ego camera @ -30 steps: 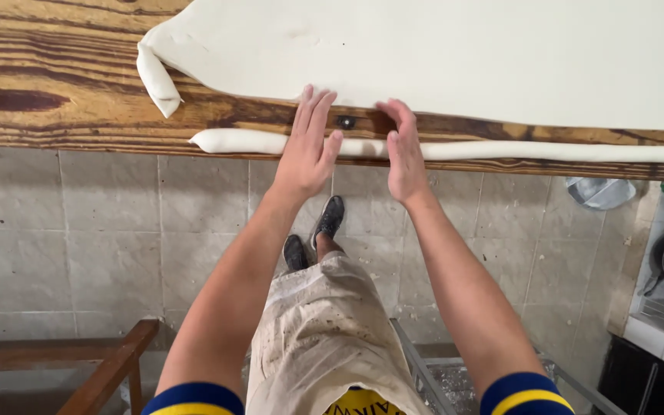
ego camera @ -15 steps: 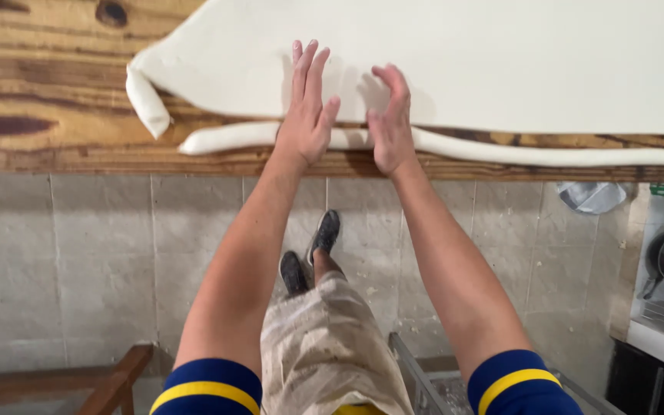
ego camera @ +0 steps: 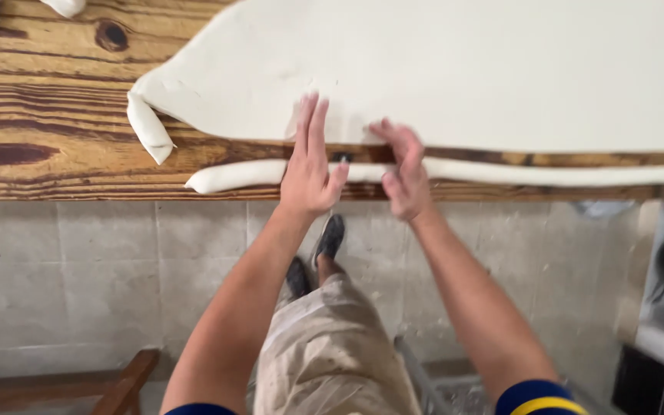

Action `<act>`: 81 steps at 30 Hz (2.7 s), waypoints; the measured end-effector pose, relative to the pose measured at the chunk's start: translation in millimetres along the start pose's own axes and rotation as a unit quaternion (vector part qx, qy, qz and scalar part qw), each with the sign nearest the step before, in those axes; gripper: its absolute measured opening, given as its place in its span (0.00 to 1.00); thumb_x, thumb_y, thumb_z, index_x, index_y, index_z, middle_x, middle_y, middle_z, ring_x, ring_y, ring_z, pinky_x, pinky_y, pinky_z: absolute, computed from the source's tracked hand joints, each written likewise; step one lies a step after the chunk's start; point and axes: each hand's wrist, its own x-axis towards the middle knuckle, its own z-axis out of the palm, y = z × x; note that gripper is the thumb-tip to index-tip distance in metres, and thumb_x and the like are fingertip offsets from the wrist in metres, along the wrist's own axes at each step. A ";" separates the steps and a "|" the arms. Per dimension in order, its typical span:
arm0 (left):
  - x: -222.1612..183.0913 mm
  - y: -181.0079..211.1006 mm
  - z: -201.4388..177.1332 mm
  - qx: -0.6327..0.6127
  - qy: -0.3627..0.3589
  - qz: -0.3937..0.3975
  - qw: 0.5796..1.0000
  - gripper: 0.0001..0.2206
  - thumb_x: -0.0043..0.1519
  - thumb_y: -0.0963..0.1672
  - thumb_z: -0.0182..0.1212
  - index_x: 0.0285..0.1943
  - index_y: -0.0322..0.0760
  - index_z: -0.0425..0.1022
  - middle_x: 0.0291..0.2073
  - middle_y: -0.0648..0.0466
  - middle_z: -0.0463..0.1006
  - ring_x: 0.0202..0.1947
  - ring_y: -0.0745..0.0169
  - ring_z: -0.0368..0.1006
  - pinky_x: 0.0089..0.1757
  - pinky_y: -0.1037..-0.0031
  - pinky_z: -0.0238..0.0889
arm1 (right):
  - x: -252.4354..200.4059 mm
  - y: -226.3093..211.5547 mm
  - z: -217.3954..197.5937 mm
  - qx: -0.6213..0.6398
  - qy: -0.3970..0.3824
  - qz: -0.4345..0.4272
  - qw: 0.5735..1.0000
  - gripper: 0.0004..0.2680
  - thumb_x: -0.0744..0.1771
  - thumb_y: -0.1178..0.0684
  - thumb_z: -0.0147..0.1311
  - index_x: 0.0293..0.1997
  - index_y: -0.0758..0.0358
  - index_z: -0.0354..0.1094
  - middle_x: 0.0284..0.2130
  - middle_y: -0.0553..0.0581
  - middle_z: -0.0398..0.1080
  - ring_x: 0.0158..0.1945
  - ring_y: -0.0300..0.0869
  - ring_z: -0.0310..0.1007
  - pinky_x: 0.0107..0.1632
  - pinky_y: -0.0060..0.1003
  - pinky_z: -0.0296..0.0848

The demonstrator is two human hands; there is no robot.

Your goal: Cutting a sheet of dough into strips and rolling them into individual bread rolls

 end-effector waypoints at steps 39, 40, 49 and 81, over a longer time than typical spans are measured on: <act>-35.0 2.5 1.1 0.032 -0.049 -0.076 0.995 0.29 0.69 0.50 0.38 0.78 0.31 0.49 0.74 0.37 0.47 0.78 0.32 0.35 0.73 0.52 0.32 | -21.9 -52.5 -8.1 -0.143 -0.044 0.075 0.986 0.18 0.73 0.47 0.36 0.72 0.63 0.51 0.67 0.62 0.60 0.73 0.60 0.52 0.74 0.54 0.50; -36.6 4.4 2.5 0.035 -0.046 -0.072 0.996 0.29 0.69 0.50 0.38 0.78 0.31 0.49 0.74 0.37 0.47 0.78 0.32 0.35 0.73 0.52 0.32 | -26.5 -43.1 -7.9 -0.143 -0.041 0.069 0.986 0.18 0.73 0.47 0.36 0.72 0.63 0.51 0.67 0.62 0.60 0.73 0.60 0.52 0.74 0.54 0.50; 11.3 -13.4 4.5 0.034 -0.004 0.004 0.999 0.40 0.66 0.59 0.33 0.79 0.27 0.44 0.77 0.32 0.38 0.77 0.22 0.28 0.71 0.45 0.28 | 6.7 6.8 -10.3 -0.051 -0.038 0.014 0.998 0.25 0.69 0.42 0.39 0.71 0.69 0.44 0.65 0.67 0.54 0.74 0.62 0.47 0.75 0.55 0.44; -12.6 5.6 17.5 0.001 0.108 -0.034 0.994 0.31 0.69 0.50 0.42 0.79 0.30 0.45 0.79 0.36 0.38 0.80 0.30 0.27 0.70 0.42 0.26 | 11.6 -10.6 -13.0 -0.015 -0.023 0.024 0.999 0.28 0.72 0.29 0.29 0.65 0.71 0.52 0.58 0.66 0.61 0.62 0.53 0.61 0.68 0.47 0.56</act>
